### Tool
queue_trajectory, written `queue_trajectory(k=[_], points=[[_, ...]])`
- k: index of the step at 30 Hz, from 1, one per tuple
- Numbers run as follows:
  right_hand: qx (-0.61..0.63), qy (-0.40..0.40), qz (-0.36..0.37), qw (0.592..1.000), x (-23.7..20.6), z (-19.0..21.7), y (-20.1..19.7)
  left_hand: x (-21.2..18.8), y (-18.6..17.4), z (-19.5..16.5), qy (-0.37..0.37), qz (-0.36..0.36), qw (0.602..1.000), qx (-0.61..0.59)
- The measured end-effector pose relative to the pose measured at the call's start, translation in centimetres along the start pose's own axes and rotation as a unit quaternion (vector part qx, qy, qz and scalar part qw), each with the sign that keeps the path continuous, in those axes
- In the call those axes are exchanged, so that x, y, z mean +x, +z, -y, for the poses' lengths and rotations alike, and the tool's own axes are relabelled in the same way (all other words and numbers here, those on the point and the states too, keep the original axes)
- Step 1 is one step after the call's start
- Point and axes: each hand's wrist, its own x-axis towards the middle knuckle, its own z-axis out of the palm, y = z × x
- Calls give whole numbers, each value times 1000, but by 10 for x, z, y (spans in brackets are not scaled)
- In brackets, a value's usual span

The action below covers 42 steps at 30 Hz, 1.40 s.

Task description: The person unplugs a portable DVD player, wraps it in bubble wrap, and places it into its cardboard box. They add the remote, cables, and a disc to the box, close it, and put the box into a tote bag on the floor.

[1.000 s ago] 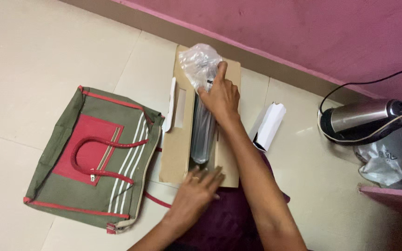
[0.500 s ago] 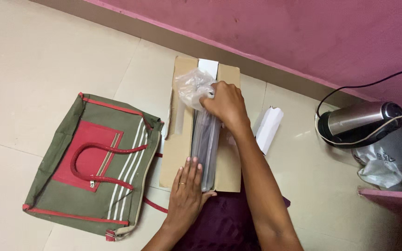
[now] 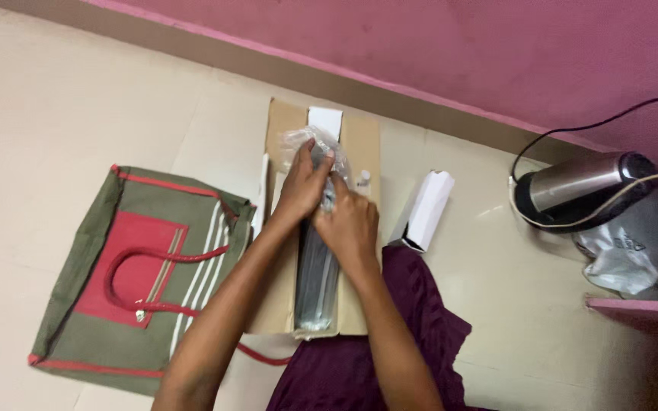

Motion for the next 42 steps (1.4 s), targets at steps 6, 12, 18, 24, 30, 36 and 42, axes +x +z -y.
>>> queue_trajectory(k=[6, 12, 18, 24, 30, 36, 42], points=[[25, -60, -75, 995, -51, -31, -7, 17, 37, 24, -188, 233, 951, -72], [-64, -109, -30, 991, -66, -16, 19, 54, 44, 7, -175, 306, 885, 304], [-44, -62, 11, 997, -76, 18, 14, 42, 16, 0, -181, 219, 891, 353], [43, 14, 42, 998, -82, 27, -7, 26, 20, 14, -128, 181, 911, 349], [90, -22, -29, 995, -92, 21, 6, 30, 22, 34, -154, 269, 911, 271], [101, -79, -58, 990, -91, 6, 37, 42, 13, 34, -264, 313, 901, 143], [91, -77, -81, 990, -95, 5, 42, 34, 20, 19, -157, 338, 866, 332]])
